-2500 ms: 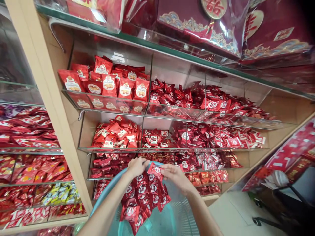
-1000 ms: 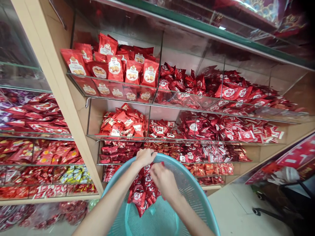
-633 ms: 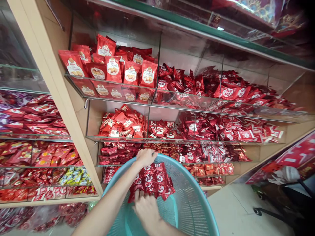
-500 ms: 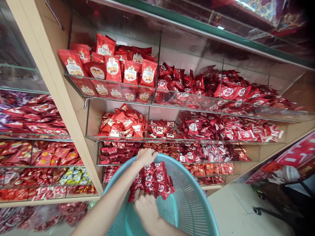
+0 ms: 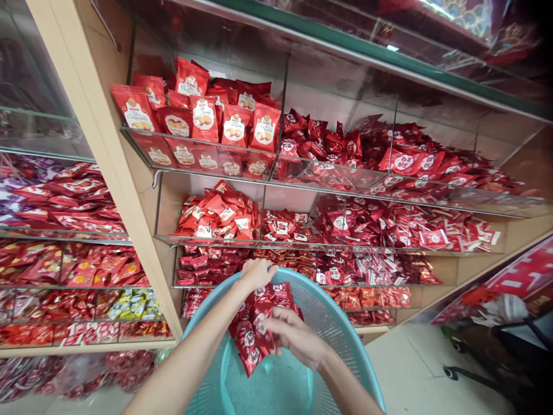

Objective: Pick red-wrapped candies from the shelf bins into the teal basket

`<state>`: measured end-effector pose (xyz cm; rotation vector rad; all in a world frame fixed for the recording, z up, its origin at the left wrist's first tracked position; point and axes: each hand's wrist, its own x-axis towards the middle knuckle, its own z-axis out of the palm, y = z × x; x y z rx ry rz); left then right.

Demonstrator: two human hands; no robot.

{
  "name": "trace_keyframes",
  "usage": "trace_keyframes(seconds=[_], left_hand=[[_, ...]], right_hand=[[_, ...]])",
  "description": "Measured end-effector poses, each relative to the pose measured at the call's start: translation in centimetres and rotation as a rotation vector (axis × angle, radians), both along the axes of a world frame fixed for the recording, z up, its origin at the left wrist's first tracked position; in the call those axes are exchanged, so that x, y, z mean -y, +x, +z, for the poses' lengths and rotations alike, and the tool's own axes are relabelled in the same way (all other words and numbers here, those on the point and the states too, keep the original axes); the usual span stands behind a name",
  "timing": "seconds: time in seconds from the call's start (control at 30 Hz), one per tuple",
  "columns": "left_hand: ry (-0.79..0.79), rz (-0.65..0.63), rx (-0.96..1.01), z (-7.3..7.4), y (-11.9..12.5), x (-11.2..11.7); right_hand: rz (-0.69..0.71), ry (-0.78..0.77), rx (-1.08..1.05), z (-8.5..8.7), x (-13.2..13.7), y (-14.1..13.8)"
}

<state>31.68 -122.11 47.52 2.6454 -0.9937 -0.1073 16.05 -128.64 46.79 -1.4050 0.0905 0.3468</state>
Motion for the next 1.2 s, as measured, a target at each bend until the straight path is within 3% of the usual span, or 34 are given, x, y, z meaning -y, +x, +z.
trace_keyframes(seconds=[0.1,0.3,0.5,0.77,0.9,1.03,1.2], left_hand=[[0.005,-0.012,0.005,-0.2,-0.1,0.3],[0.006,-0.027,0.003,0.0,-0.5,0.6],[0.012,-0.013,-0.009,0.3,-0.8,0.3],[0.017,-0.007,0.000,-0.1,-0.7,0.2],[0.024,-0.004,-0.021,-0.2,-0.8,0.4],[0.019,-0.013,-0.012,-0.2,-1.0,0.6],[0.023,-0.022,0.007,-0.3,-1.0,0.8]], right_hand=[[-0.135,0.326,-0.036,-0.5,0.5,-0.3],[-0.159,0.404,-0.086,-1.9,-0.7,-0.8],[-0.255,0.289,-0.126,-2.7,-1.1,-0.8],[-0.150,0.018,0.004,-3.1,-1.2,-1.0],[-0.021,-0.113,0.094,-4.0,-0.4,-1.2],[0.142,-0.218,0.040,-5.0,-0.1,-1.6],[0.157,-0.288,0.016,-5.2,-0.2,-1.9]])
